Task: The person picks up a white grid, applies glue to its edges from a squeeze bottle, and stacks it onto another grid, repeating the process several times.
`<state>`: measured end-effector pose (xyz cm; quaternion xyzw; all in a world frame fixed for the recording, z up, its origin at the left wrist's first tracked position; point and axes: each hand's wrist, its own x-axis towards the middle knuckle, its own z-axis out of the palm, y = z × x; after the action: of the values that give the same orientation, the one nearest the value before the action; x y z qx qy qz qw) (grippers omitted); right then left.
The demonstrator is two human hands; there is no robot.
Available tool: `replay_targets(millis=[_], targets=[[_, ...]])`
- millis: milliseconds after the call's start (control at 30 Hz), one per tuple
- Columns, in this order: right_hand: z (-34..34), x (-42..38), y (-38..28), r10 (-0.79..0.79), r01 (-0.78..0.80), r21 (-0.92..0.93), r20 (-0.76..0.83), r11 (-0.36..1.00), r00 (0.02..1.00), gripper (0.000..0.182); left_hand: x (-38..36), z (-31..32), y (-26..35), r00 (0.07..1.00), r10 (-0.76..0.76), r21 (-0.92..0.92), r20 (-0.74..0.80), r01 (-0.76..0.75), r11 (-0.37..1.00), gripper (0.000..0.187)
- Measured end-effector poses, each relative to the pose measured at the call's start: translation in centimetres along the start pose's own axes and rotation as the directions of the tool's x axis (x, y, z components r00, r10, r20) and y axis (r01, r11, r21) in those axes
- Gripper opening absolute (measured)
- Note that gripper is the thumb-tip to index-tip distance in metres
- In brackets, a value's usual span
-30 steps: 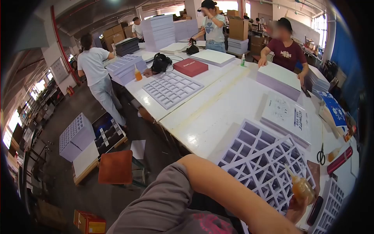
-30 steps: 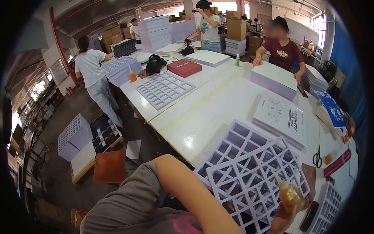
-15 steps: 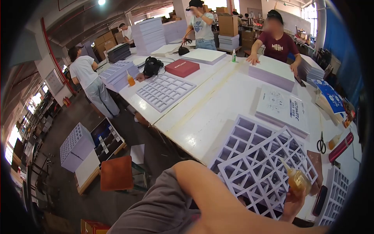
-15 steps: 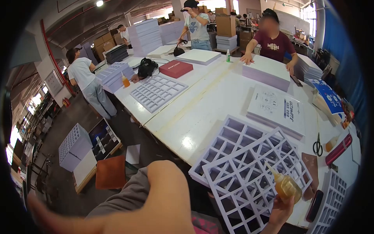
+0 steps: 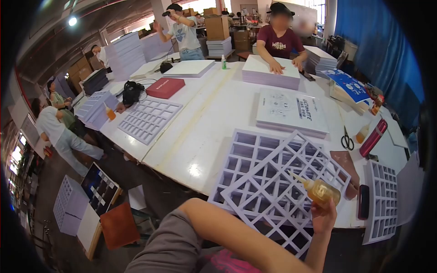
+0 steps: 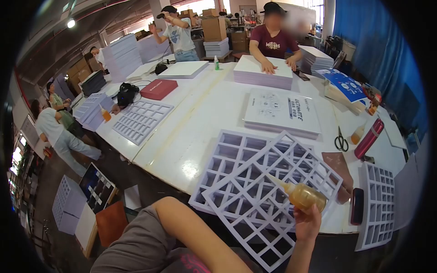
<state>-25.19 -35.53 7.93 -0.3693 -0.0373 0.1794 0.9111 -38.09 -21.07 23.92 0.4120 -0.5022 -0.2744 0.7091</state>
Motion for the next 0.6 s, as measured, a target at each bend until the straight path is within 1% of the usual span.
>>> replay_targets(millis=[67,100,133,167,200,233,300,333,367,400,433,467,500,533,567,600], targets=[[-1.2,0.1,-0.3,-0.028,0.028,-0.002,-0.014,1.000,1.000,0.037,-1.0,-0.3,-1.3,0.989,-0.146,0.024,0.002,0.146,0.989,0.038],[-2.5,0.5,-0.4,-0.055,0.054,-0.055,-0.006,0.997,0.998,0.037,-2.2,-0.7,-2.1,0.973,-0.230,0.049,-0.009,0.230,0.972,0.038],[-2.1,0.8,-0.8,-0.101,0.103,-0.072,0.026,0.992,0.995,0.037,-3.6,-1.1,-3.0,0.952,-0.307,0.067,-0.024,0.308,0.949,0.038],[-2.5,1.2,-1.2,-0.115,0.118,-0.079,0.045,0.990,0.992,0.038,-5.4,-1.6,-4.1,0.920,-0.387,0.079,-0.056,0.391,0.917,0.038],[-3.0,1.6,-1.6,-0.129,0.129,-0.052,0.013,0.990,0.992,0.038,-7.4,-1.8,-5.2,0.900,-0.417,0.083,-0.131,0.429,0.900,0.035],[-2.4,1.6,-2.5,-0.141,0.143,-0.092,0.033,0.985,0.989,0.036,-9.4,-2.0,-6.3,0.873,-0.443,0.081,-0.205,0.466,0.881,0.032],[-2.0,2.2,-4.1,-0.157,0.160,-0.169,0.032,0.972,0.987,0.034,-10.8,-1.6,-4.3,0.777,-0.530,0.057,-0.340,0.579,0.813,0.031],[-1.4,2.7,-4.6,-0.152,0.158,-0.202,0.046,0.966,0.987,0.034,-10.6,-1.4,-2.8,0.803,-0.399,0.164,-0.443,0.510,0.844,0.030],[-0.7,3.4,-4.8,-0.192,0.193,-0.239,0.029,0.951,0.981,0.034,-10.1,-1.1,-1.3,0.808,-0.247,0.271,-0.535,0.441,0.856,0.029],[0.0,4.2,-4.9,-0.227,0.223,-0.282,0.019,0.933,0.974,0.034,-9.5,-1.0,0.1,0.826,0.000,0.433,-0.563,0.295,0.852,0.031],[0.5,5.2,-5.0,-0.238,0.233,-0.327,0.024,0.916,0.971,0.036,-8.9,-0.7,1.1,0.795,0.250,0.590,-0.552,0.161,0.791,0.034],[0.9,6.3,-5.0,-0.251,0.245,-0.370,0.034,0.896,0.967,0.037,-7.7,0.6,1.8,0.703,0.425,0.551,-0.571,-0.055,0.832,0.038],[1.3,7.4,-4.7,-0.269,0.255,-0.417,0.025,0.872,0.963,0.043,-6.8,1.5,2.0,0.620,0.550,0.534,-0.559,-0.237,0.811,0.038],[1.7,8.5,-4.3,-0.289,0.266,-0.462,0.023,0.846,0.957,0.048,-5.9,2.2,2.1,0.557,0.628,0.526,-0.544,-0.357,0.772,0.037],[2.0,9.6,-3.9,-0.308,0.279,-0.504,0.027,0.817,0.951,0.054,-5.2,2.6,2.2,0.499,0.685,0.526,-0.531,-0.439,0.728,0.037],[2.4,10.7,-3.5,-0.307,0.271,-0.523,0.019,0.808,0.951,0.056,-4.8,2.7,2.2,0.456,0.725,0.526,-0.517,-0.499,0.689,0.037]])
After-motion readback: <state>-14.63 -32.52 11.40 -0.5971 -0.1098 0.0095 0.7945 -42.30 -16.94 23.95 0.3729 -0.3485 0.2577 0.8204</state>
